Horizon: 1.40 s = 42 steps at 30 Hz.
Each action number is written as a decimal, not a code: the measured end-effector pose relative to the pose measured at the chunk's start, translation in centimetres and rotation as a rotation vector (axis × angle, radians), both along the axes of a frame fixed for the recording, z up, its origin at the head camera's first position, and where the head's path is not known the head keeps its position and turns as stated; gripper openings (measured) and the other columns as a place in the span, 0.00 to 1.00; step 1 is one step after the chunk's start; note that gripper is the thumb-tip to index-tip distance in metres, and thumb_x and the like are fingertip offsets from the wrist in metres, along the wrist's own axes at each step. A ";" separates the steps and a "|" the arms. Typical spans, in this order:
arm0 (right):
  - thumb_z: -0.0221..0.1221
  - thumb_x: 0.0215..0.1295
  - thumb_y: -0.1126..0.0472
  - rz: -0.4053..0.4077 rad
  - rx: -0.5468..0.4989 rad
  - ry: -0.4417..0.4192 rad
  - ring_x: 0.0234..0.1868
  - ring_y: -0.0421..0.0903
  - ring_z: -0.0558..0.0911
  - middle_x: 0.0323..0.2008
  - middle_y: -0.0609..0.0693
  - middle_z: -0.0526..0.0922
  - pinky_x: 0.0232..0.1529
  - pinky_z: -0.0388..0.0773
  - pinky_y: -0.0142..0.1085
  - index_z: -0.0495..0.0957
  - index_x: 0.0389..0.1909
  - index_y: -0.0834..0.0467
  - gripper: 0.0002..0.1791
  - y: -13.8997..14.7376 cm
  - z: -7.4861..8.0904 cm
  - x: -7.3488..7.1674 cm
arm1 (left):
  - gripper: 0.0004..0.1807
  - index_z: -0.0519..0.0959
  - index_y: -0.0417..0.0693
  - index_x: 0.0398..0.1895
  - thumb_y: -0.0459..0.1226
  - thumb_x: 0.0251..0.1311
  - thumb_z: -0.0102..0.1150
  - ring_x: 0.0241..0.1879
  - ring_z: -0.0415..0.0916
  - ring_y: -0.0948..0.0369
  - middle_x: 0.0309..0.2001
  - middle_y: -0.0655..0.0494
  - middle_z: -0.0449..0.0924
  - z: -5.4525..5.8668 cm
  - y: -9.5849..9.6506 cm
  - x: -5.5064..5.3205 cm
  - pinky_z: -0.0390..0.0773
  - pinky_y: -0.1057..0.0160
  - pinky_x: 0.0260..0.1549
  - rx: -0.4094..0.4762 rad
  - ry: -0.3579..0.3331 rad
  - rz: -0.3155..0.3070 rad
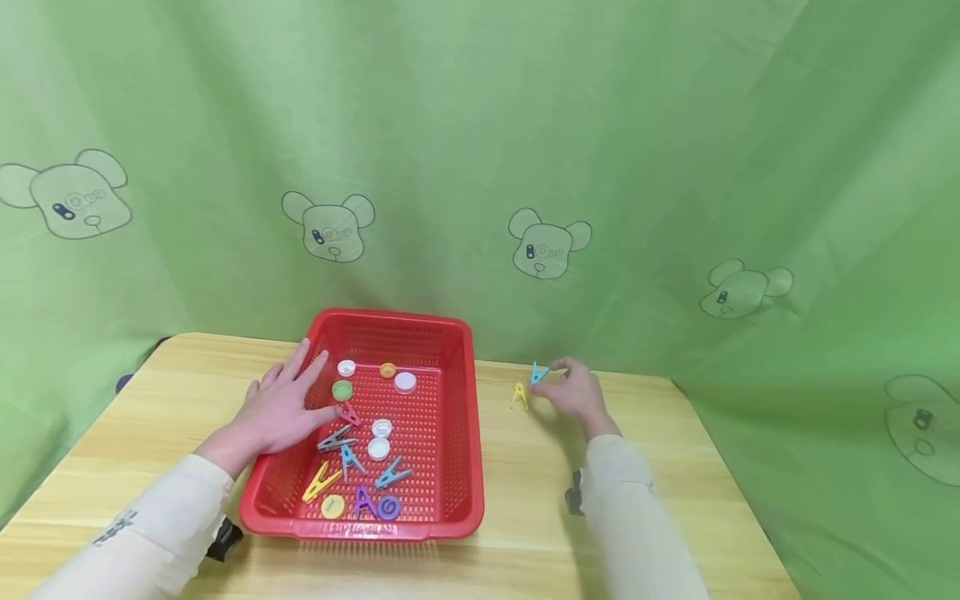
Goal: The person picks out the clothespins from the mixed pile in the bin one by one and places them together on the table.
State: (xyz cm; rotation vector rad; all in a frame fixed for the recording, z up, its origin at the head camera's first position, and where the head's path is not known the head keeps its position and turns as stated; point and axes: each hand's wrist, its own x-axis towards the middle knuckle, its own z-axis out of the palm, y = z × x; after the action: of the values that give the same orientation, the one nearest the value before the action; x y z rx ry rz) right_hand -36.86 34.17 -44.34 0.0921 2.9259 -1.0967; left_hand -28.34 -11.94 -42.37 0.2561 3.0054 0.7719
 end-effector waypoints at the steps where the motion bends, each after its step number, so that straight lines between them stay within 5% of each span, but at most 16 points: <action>1: 0.73 0.54 0.49 -0.008 0.001 -0.003 0.33 0.48 0.69 0.37 0.55 0.70 0.32 0.71 0.40 0.71 0.60 0.63 0.37 0.0 -0.2 0.0 | 0.53 0.48 0.48 0.81 0.60 0.59 0.60 0.72 0.37 0.29 0.80 0.46 0.30 0.0 0.0 0.0 0.39 0.23 0.61 0.001 0.002 0.000; 18: 0.71 0.55 0.47 -0.068 0.033 -0.013 0.40 0.53 0.74 0.41 0.59 0.75 0.38 0.72 0.41 0.72 0.58 0.65 0.37 0.5 -2.1 0.2 | 0.53 0.50 0.46 0.80 0.58 0.58 0.63 0.71 0.39 0.27 0.80 0.43 0.31 0.2 -0.4 0.4 0.39 0.22 0.60 0.019 0.004 0.004; 29: 0.71 0.55 0.46 -0.092 0.050 -0.012 0.54 0.62 0.76 0.53 0.68 0.78 0.55 0.73 0.54 0.71 0.56 0.66 0.37 1.0 -3.8 0.7 | 0.53 0.51 0.46 0.80 0.57 0.58 0.63 0.71 0.40 0.28 0.80 0.43 0.32 -0.3 -0.4 0.4 0.40 0.22 0.60 0.019 0.018 0.004; 42: 0.71 0.55 0.44 -0.132 0.118 -0.004 0.55 0.63 0.76 0.54 0.67 0.77 0.56 0.72 0.55 0.72 0.55 0.66 0.37 1.3 -4.7 1.0 | 0.53 0.50 0.47 0.80 0.58 0.58 0.62 0.71 0.39 0.28 0.80 0.43 0.30 0.0 0.0 0.1 0.40 0.22 0.60 0.007 0.008 -0.016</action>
State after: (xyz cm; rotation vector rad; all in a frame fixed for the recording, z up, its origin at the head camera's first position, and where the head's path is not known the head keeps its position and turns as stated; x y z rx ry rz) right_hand -35.83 35.47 -49.03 0.2921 3.0171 -0.9346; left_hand -28.23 -11.91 -42.41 0.2837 3.0049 0.7826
